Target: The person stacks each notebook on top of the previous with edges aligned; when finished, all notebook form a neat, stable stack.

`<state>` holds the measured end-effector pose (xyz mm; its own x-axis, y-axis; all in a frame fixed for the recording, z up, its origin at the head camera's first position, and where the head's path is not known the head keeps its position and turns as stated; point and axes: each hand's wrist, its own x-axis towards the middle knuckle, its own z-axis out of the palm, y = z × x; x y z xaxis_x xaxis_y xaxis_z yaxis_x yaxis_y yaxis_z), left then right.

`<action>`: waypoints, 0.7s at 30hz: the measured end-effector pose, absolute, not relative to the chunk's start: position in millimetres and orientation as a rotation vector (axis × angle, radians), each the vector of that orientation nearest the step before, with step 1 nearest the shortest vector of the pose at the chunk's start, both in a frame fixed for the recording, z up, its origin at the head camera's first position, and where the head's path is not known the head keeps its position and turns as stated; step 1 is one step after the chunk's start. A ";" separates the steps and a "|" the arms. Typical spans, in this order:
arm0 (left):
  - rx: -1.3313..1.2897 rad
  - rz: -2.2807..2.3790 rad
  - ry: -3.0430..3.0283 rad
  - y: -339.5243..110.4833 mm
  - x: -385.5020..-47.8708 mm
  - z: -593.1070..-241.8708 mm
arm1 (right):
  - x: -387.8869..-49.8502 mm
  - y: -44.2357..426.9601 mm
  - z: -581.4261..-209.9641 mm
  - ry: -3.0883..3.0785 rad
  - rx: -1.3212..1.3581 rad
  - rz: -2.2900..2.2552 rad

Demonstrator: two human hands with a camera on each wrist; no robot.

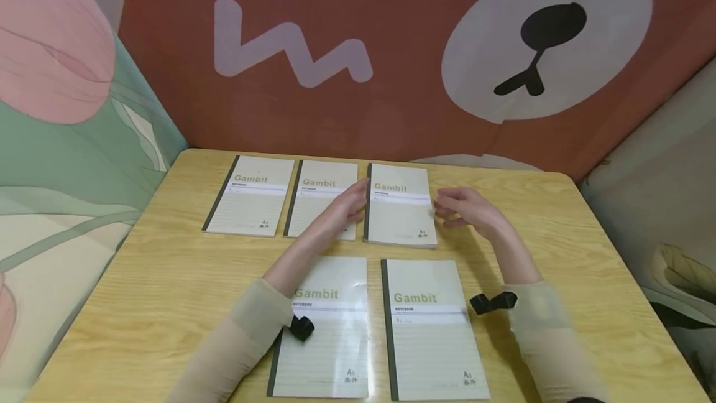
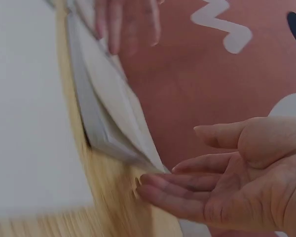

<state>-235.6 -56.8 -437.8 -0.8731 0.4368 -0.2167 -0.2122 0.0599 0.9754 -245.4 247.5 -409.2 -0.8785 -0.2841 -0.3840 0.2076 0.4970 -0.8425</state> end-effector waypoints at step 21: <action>0.308 1.507 2.152 -74.5 -154.8 -404.3 | -158.0 280.7 -395.1 2.398 -0.124 -1.346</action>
<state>-154.8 -74.5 -404.3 -0.8537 0.4496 -0.2627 -0.0931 0.3645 0.9265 -158.0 280.7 -395.1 -0.9216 -0.2610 -0.2874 0.1095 0.5355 -0.8374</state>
